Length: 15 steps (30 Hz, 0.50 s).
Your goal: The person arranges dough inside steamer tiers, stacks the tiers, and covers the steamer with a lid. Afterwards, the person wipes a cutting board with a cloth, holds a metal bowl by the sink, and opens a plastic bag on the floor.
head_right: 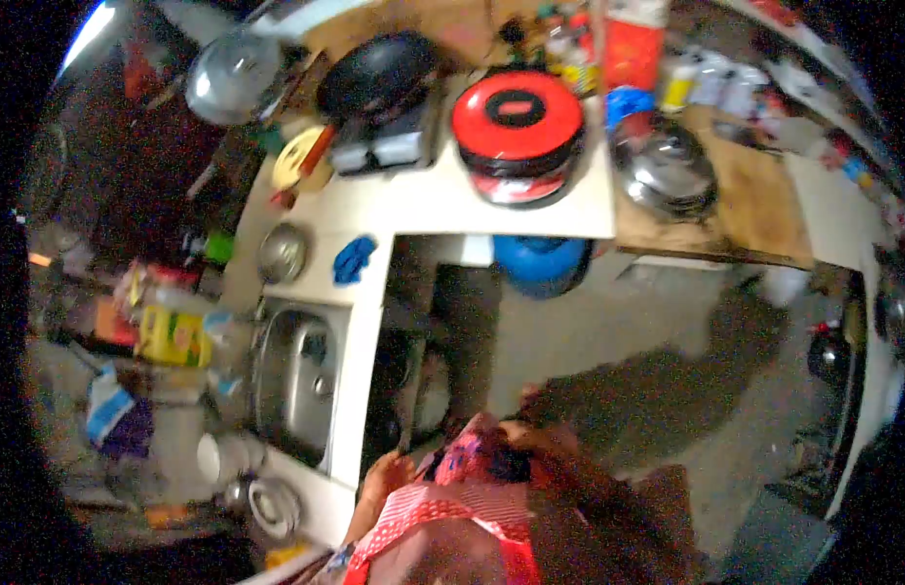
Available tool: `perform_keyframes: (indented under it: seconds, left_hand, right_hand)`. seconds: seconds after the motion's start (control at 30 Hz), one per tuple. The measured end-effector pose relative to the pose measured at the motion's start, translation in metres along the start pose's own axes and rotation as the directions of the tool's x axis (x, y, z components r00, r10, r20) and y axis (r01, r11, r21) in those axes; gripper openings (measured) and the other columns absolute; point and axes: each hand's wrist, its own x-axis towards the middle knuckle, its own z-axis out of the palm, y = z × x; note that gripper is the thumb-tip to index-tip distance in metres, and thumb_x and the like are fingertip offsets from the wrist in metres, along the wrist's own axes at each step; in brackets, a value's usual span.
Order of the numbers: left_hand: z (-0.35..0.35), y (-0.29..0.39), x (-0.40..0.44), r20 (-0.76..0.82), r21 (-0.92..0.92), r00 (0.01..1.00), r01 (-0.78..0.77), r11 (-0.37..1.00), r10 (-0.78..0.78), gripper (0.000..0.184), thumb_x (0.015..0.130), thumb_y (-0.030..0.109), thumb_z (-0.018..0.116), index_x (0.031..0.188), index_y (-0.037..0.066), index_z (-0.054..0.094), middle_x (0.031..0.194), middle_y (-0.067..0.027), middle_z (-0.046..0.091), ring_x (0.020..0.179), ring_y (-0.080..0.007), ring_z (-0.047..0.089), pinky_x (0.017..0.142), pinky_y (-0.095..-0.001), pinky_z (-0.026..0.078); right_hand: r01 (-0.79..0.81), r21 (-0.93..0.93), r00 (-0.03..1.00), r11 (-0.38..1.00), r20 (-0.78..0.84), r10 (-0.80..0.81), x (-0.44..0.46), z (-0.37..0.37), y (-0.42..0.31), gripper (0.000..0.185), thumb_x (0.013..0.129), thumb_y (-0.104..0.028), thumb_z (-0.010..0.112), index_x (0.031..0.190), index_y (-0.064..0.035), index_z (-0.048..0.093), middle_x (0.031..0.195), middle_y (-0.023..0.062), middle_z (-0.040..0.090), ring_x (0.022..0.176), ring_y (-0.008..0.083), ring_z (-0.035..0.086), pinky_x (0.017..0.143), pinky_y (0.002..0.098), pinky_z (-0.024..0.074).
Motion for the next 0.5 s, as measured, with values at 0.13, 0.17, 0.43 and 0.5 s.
perform_keyframes:
  seconds: [0.13,0.17,0.43,0.5]
  left_hand:
    - [0.022,0.021,-0.002,0.173,0.144,0.982,-0.100,0.984,0.074,0.011,0.078,0.019,0.054,0.084,0.010,0.051,0.079,-0.0066,0.054,0.072,-0.0218,0.053,0.064,-0.0348,0.044]
    - [0.009,0.029,0.014,0.211,0.162,0.976,-0.090,0.983,0.055,0.017,0.077,0.021,0.056,0.088,0.010,0.050,0.080,-0.0068,0.054,0.073,-0.0214,0.054,0.064,-0.0341,0.045]
    - [0.154,0.184,-0.050,0.736,0.048,0.411,-0.825,0.564,0.539,0.037,0.078,0.027,0.057,0.106,0.005,0.047,0.080,-0.0052,0.052,0.070,-0.0141,0.050,0.064,-0.0276,0.043]
    - [0.201,0.224,-0.123,0.826,-0.132,0.088,-0.930,0.342,0.557,0.043,0.077,0.037,0.057,0.106,0.006,0.048,0.084,-0.0067,0.053,0.071,-0.0144,0.050,0.066,-0.0269,0.042]
  right_hand:
    - [0.193,-0.099,0.951,0.976,-0.224,-0.211,0.077,0.057,0.138,0.025,0.075,-0.017,0.048,0.095,-0.0021,0.052,0.086,0.0147,0.057,0.081,0.0249,0.053,0.073,0.0338,0.0405]
    - [0.170,-0.119,0.954,0.978,-0.227,-0.194,0.074,0.047,0.120,0.024,0.076,-0.018,0.048,0.093,-0.0019,0.053,0.084,0.0134,0.057,0.079,0.0232,0.053,0.071,0.0331,0.0405]
    - [0.101,0.227,0.915,0.969,-0.403,-0.001,-0.021,0.002,-0.074,0.033,0.082,-0.035,0.047,0.077,-0.0033,0.056,0.071,0.0041,0.056,0.067,0.0127,0.050,0.063,0.0294,0.0409]
    - [0.209,0.293,0.825,0.933,-0.564,-0.007,-0.052,-0.015,-0.125,0.035,0.085,-0.038,0.044,0.079,-0.0048,0.055,0.073,0.0034,0.055,0.071,0.0119,0.050,0.066,0.0280,0.0411]
